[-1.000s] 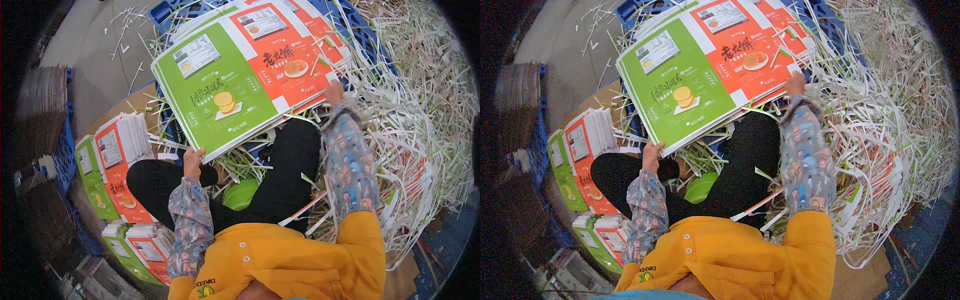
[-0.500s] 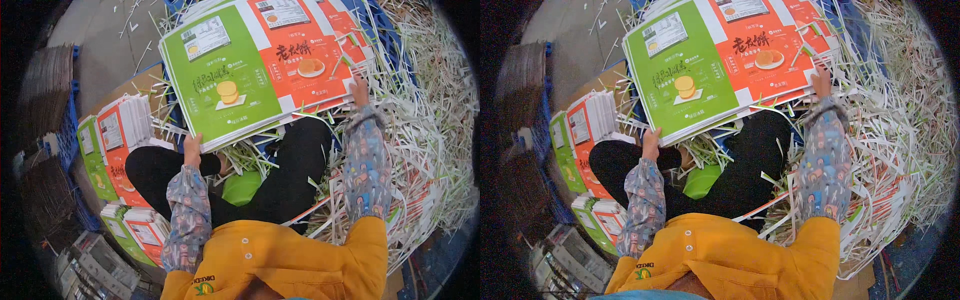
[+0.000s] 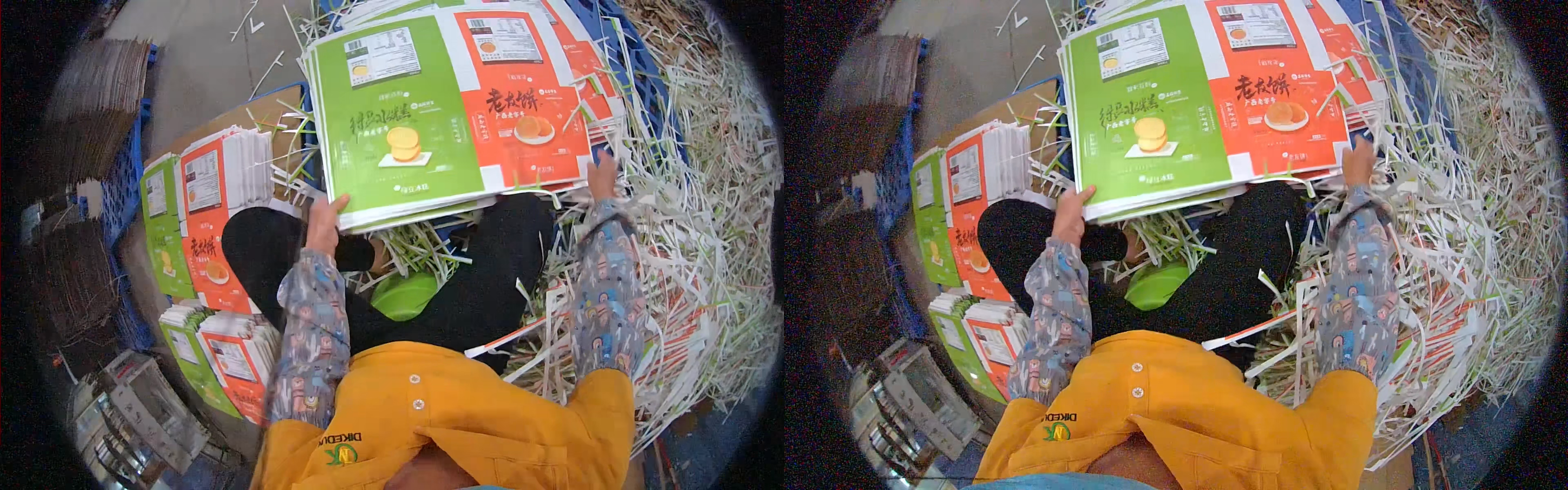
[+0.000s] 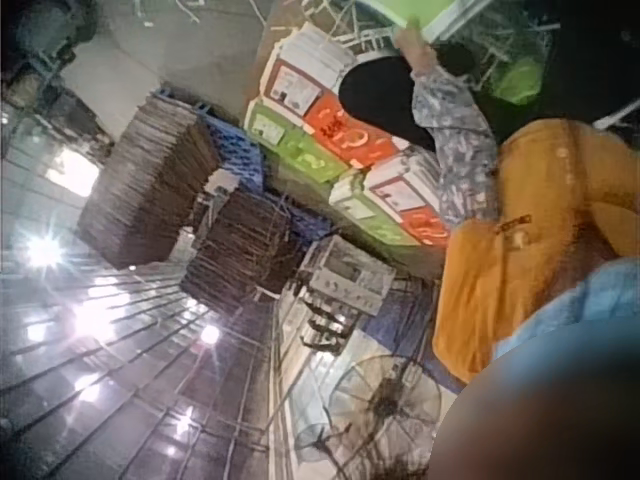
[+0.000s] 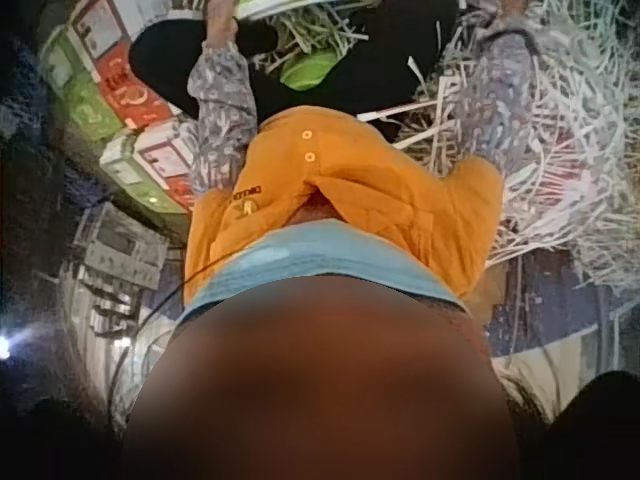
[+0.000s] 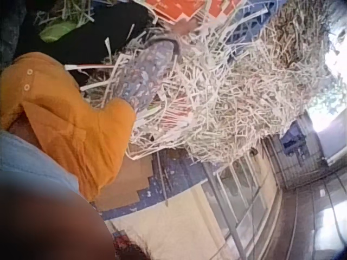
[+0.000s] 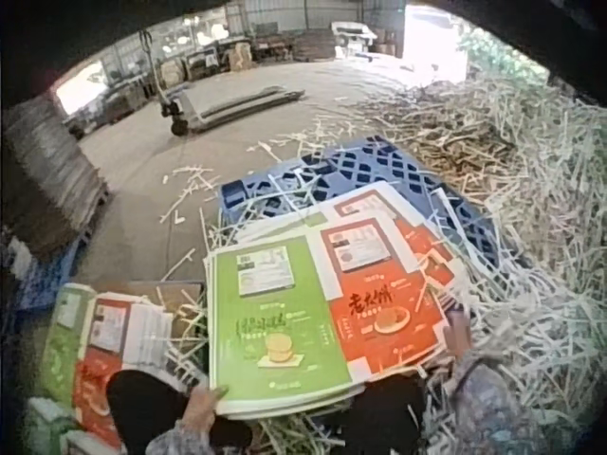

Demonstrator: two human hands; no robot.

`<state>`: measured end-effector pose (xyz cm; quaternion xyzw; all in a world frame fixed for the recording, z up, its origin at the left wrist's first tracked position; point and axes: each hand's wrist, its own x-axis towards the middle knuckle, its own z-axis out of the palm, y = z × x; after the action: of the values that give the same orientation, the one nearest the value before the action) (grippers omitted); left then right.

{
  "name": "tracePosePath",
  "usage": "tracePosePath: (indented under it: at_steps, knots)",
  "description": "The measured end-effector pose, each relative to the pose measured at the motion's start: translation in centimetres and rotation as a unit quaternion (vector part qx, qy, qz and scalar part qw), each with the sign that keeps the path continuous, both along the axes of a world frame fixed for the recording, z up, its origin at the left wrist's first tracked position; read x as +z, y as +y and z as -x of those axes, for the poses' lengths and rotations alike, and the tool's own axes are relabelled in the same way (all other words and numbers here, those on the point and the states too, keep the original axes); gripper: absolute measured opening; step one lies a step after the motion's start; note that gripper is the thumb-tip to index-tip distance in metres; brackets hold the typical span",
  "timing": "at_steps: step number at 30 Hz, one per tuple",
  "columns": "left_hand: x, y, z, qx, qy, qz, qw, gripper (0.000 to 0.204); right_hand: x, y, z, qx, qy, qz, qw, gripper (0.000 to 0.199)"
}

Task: The recorder is clearing away shredded paper scraps from stacked cardboard packaging sheets.

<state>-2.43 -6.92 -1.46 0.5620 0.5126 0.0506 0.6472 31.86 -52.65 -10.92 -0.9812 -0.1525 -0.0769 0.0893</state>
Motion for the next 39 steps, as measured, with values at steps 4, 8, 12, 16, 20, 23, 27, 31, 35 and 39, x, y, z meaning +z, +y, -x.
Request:
tracePosePath:
  at_steps: [4, 8, 12, 16, 20, 23, 27, 31, 35, 39]
  knots:
    - [6.3, -0.1, -2.7, -0.001, -0.120, 0.089, 0.989, 0.028, 10.7, 8.9, 5.9, -0.005, 0.097, -0.372, 0.923, 0.027]
    - [7.2, -0.4, -2.3, 0.035, -0.185, 0.089, 0.978, 0.027, 15.4, 14.7, 19.3, -0.019, 0.456, -0.607, 0.651, 0.017]
    - [6.2, 0.4, -2.8, 0.024, -0.195, 0.126, 0.972, 0.025, 11.8, 17.6, 25.8, -0.186, 0.514, -0.707, 0.449, 0.024]
    - [6.5, 0.8, -1.6, 0.034, -0.235, 0.131, 0.963, 0.025, 13.3, 19.1, 23.5, -0.201, 0.465, -0.794, 0.338, 0.029]
    - [4.2, -1.7, 0.6, 0.049, -0.226, 0.182, 0.956, 0.030, 10.5, 19.6, 20.7, -0.155, 0.342, -0.825, 0.423, 0.008]
    - [3.5, -4.6, 2.0, 0.044, -0.201, 0.245, 0.948, 0.030, 8.4, 16.7, 19.2, -0.085, 0.311, -0.831, 0.453, 0.010]
    - [1.3, -7.3, 3.0, 0.044, -0.165, 0.270, 0.948, 0.030, 7.4, 16.1, 20.2, -0.246, 0.345, -0.744, 0.516, 0.019]
    - [0.6, -7.3, 2.5, 0.042, -0.180, 0.278, 0.943, 0.030, 6.3, 16.3, 20.8, -0.212, 0.127, -0.665, 0.705, 0.022]
    - [0.2, -7.2, 2.7, 0.050, -0.195, 0.284, 0.937, 0.031, 8.8, 16.2, 22.1, -0.238, 0.359, -0.587, 0.686, 0.021]
    - [0.5, -7.8, 2.6, 0.048, -0.217, 0.262, 0.939, 0.033, 11.0, 17.3, 21.8, -0.288, 0.455, -0.613, 0.577, 0.022]
